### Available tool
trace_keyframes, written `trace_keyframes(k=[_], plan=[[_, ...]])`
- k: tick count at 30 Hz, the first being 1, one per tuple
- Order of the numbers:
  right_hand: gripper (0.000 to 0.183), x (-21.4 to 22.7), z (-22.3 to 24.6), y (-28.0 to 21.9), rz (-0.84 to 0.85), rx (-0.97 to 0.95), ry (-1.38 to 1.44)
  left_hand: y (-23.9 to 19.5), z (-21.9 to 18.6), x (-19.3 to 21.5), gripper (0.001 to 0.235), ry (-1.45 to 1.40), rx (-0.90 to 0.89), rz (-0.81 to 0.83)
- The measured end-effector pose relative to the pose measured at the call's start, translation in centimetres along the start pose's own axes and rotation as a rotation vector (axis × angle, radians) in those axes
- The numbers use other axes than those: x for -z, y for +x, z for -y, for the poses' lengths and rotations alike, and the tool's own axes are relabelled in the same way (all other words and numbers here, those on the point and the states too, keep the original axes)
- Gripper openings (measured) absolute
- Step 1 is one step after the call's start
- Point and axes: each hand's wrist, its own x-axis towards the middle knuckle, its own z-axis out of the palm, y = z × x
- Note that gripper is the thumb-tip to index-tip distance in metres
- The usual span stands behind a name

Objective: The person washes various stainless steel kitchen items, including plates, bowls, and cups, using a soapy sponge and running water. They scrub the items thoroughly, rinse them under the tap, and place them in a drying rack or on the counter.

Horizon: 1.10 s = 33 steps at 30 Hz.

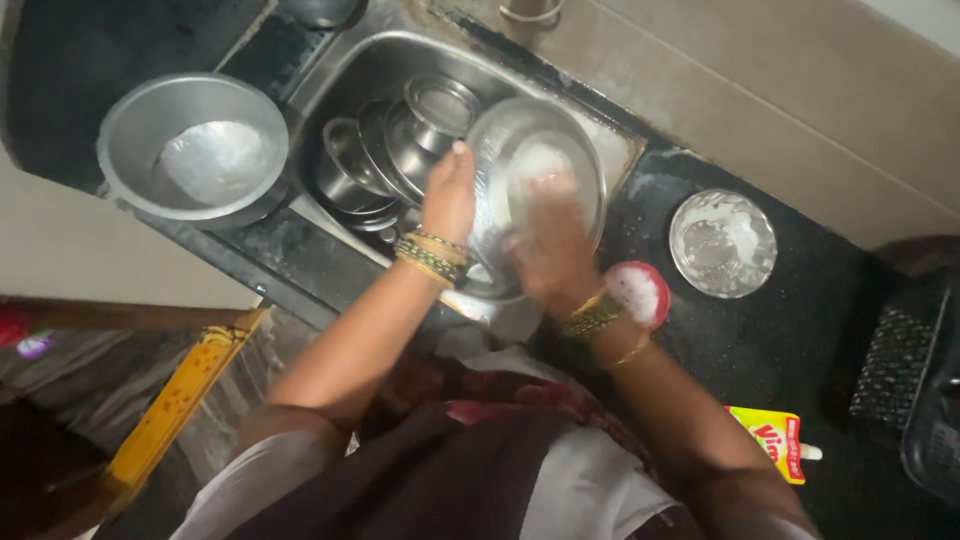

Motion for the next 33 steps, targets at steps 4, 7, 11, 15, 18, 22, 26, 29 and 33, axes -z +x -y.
trace_keyframes(k=[4,7,11,15,18,22,26,29,33], plan=[[0.05,-1.7,-0.8,0.8,0.106,0.017,-0.053,-1.5,0.2,-1.3,0.065,0.002,0.152,0.122],[0.035,-1.8,-6.1,0.1,0.126,-0.124,-0.206,-1.0,-1.3,0.0,0.063,0.311,-0.107,0.035],[0.052,-2.6,-2.7,-0.9,-0.16,-0.604,0.218,0.1,-3.7,1.6,0.056,-0.215,0.199,-0.224],[0.048,-0.5,2.5,-0.3,-0.044,-0.051,0.101,-0.4,-4.7,0.0,0.052,-0.394,0.246,-0.195],[0.051,0.5,0.5,2.2,-0.024,0.018,0.062,-2.4,-4.6,-1.9,0.056,-0.04,0.044,-0.036],[0.025,3.1,-3.6,7.0,0.144,-0.551,0.172,-3.9,-5.1,-2.2,0.055,0.121,-0.184,0.15],[0.026,2.4,1.3,4.3,0.006,-0.209,0.054,-3.1,-5.0,-2.1,0.053,-0.044,-0.123,0.074],[0.027,1.4,4.0,0.4,0.094,0.153,-0.088,-1.4,-5.6,-0.9,0.046,-0.46,0.147,-0.04],[0.037,2.7,-0.4,-1.6,0.002,-0.013,-0.125,-0.6,-7.4,1.8,0.042,-0.916,0.362,-0.01]])
